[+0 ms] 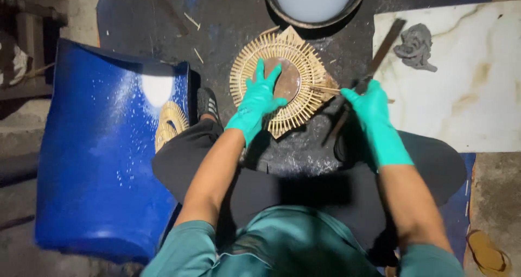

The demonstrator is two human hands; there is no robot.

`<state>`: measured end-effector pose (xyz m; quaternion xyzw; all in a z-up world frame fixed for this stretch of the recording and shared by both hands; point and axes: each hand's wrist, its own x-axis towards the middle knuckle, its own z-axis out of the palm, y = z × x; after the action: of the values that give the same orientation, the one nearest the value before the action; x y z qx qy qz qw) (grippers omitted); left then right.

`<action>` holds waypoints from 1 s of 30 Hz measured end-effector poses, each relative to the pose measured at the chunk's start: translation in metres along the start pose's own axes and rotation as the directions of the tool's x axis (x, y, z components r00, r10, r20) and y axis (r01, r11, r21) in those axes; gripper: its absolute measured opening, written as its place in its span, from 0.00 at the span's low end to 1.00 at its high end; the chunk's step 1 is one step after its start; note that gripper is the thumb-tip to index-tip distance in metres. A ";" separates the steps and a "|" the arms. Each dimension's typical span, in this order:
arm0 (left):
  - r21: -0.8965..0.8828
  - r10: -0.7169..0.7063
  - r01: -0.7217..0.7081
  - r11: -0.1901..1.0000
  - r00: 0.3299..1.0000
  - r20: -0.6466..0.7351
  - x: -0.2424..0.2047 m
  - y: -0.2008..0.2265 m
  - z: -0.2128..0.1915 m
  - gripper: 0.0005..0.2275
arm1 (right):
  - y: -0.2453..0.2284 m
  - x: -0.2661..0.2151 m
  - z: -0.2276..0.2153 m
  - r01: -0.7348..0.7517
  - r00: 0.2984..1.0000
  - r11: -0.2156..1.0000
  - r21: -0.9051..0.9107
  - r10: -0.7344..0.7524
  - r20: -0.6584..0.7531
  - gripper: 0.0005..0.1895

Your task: The recorder is assembling and cleaning bamboo frames, using a tool to scrape or apply material to the strips.

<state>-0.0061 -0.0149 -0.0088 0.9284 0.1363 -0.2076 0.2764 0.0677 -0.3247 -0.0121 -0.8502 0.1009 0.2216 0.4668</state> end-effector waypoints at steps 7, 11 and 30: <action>0.025 0.054 -0.056 0.998 0.997 0.052 -0.003 -0.004 -0.004 0.50 | 0.027 0.002 0.035 0.201 0.980 0.950 -0.238 -0.197 0.042 0.31; 0.010 0.048 -0.049 0.999 0.997 0.054 -0.002 -0.001 -0.004 0.50 | 0.029 0.004 0.034 0.148 0.987 0.974 -0.172 -0.134 0.088 0.29; -0.005 0.007 -0.007 1.000 0.999 -0.034 0.004 -0.002 0.012 0.48 | -0.100 -0.145 -0.010 0.305 0.931 0.926 0.224 -0.339 0.133 0.09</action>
<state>-0.0072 -0.0201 -0.0205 0.9315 0.1382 -0.1904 0.2773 -0.0191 -0.2838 0.1356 -0.7821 -0.0590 0.2018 0.5866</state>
